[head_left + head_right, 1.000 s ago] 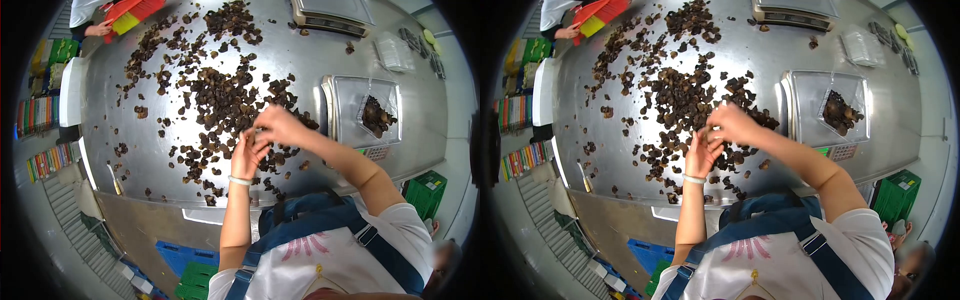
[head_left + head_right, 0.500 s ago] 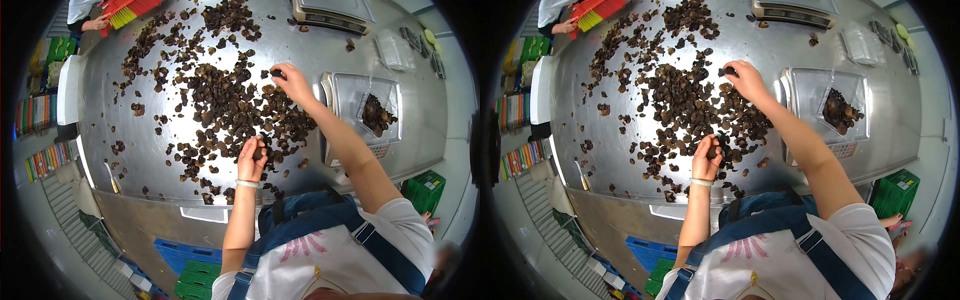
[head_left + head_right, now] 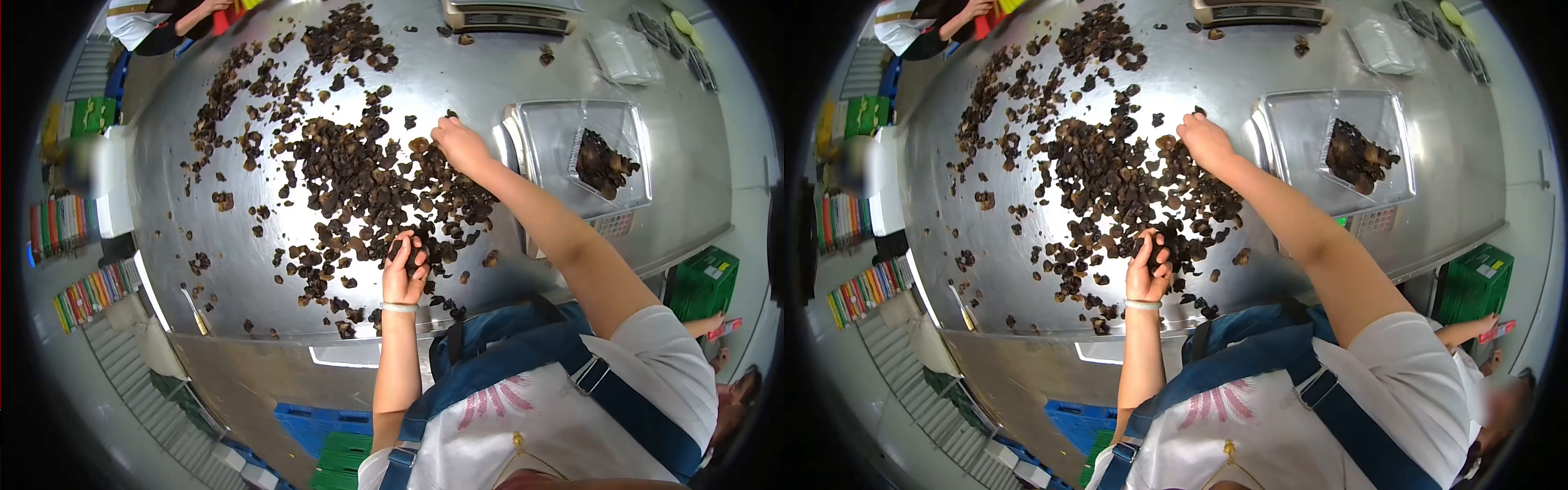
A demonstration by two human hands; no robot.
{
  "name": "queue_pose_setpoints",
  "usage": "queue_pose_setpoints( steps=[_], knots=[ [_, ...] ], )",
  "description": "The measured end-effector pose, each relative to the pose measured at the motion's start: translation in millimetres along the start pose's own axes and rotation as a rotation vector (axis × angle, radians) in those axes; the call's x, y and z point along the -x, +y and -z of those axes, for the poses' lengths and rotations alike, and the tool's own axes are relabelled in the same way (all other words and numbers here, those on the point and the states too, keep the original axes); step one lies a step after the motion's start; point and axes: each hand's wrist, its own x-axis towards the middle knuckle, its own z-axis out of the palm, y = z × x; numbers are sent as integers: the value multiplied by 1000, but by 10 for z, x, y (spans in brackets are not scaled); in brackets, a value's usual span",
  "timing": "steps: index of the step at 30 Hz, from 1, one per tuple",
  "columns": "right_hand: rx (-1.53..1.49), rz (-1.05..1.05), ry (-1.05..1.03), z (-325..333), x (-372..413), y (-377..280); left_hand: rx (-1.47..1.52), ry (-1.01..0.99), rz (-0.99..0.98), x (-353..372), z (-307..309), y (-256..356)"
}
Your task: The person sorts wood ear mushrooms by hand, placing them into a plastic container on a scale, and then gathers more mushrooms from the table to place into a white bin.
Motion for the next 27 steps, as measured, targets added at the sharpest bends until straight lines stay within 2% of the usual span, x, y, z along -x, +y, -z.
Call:
queue_pose_setpoints(
  steps=[2,4,5,6,7,8,9,10,12,14,16,18,20,21,22,23,25,26,27],
  knots=[
    [31,-18,-22,37,-35,-13,-237,77,-98,39,-137,-43],
    [22,14,21,245,58,-95,-287,67,-217,20,-133,-118],
    [-73,-88,16,174,136,-106,-208,89,-186,44,-263,-126],
    [-209,-83,111,359,297,-222,-133,118,-154,78,-391,-130],
    [-435,-176,76,449,420,-307,-83,72,-127,55,-398,-154],
    [-582,-164,129,540,592,-400,-32,31,-104,9,-363,-173],
    [-715,-144,27,698,757,-445,-37,-17,-71,-68,-311,-187],
    [-771,-97,-51,850,926,-454,-100,39,-76,-89,-444,-228],
    [-697,-64,139,1159,1291,-377,-184,-18,-72,-170,-780,-358],
    [-675,-246,227,1560,1619,-129,-352,-19,-124,-209,-1363,-591],
    [-699,-417,458,1917,1962,216,-476,-182,-173,-356,-1831,-865],
    [-759,-578,625,2197,2234,562,-648,-245,-224,-429,-2379,-1194],
    [-701,-615,779,2294,2468,876,-735,-420,-347,-653,-2734,-1559],
    [-688,-676,754,2284,2575,1016,-880,-429,-438,-777,-2857,-1725],
    [-575,-626,715,2259,2607,1102,-1026,-434,-531,-936,-2922,-1889],
    [-461,-578,675,2232,2641,1179,-1190,-520,-855,-1213,-2899,-2073],
    [-176,-404,561,2234,2691,1335,-1534,-643,-982,-1273,-2964,-2201],
    [-183,-411,606,2234,2739,1388,-1685,-710,-1075,-1349,-2912,-2240],
    [-192,-416,649,2298,2761,1389,-1650,-703,-1087,-1327,-2942,-2214]
  ],
)
